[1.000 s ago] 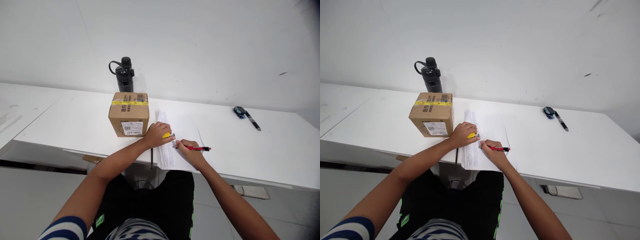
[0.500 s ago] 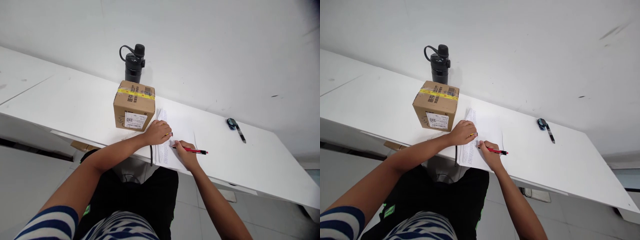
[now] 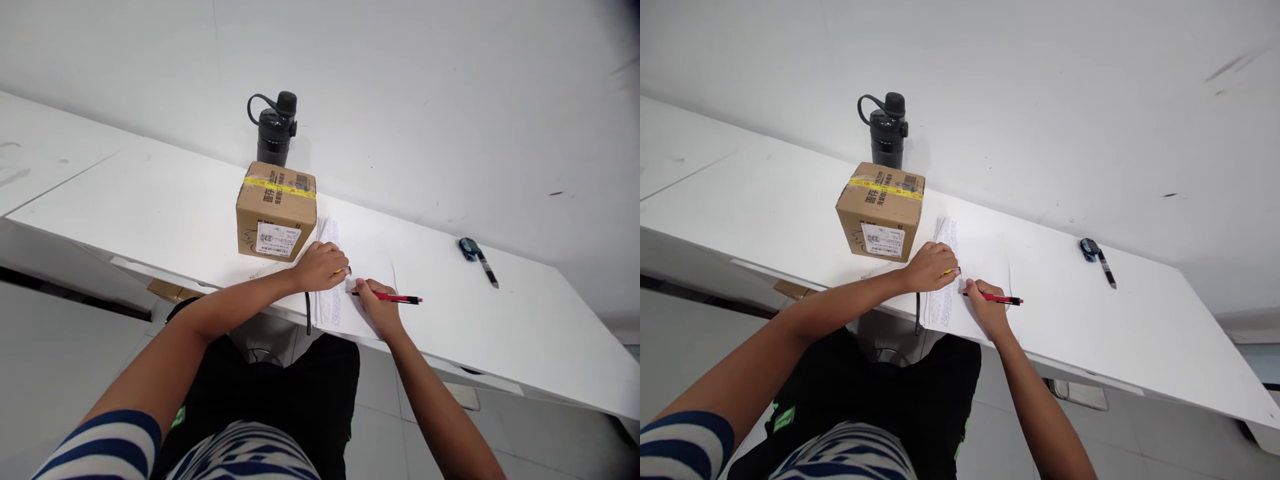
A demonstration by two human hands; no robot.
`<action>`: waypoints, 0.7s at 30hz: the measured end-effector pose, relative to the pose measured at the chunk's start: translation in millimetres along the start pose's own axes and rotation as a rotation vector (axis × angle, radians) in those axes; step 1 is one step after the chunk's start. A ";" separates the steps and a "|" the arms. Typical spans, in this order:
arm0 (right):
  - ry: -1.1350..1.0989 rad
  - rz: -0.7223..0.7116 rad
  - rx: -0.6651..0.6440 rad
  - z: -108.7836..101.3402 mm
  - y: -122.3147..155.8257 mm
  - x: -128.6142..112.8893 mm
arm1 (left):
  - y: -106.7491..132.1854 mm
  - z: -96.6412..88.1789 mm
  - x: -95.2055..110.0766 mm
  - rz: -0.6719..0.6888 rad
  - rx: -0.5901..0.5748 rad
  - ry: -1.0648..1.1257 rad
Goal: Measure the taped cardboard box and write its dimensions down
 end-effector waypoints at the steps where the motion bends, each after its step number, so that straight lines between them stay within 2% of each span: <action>1: 0.007 0.004 0.009 -1.1 0.0 0.2 | 0.1 0.5 0.2 0.003 0.000 -0.003; 6: 0.004 -0.005 -0.034 2.1 0.0 -1.2 | 0.3 2.0 0.8 0.015 -0.004 -0.022; 12: -0.013 -0.004 -0.025 2.1 0.5 -0.2 | 0.3 2.6 1.7 0.021 -0.003 -0.044; 17: -0.002 0.016 0.059 -5.8 0.8 0.9 | -0.1 4.3 1.6 0.021 -0.021 -0.041; 21: -0.017 0.013 -0.010 0.2 -0.1 1.0 | 0.0 3.1 0.7 0.016 -0.013 -0.033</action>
Point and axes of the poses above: each hand's wrist, its own y-axis away from the middle knuckle, its own z-axis out of the palm, x = y × z, the point moved 10 cm from there along -y, towards the middle knuckle, and after that the axes turned 5 degrees about -z, right-handed, at the moved point
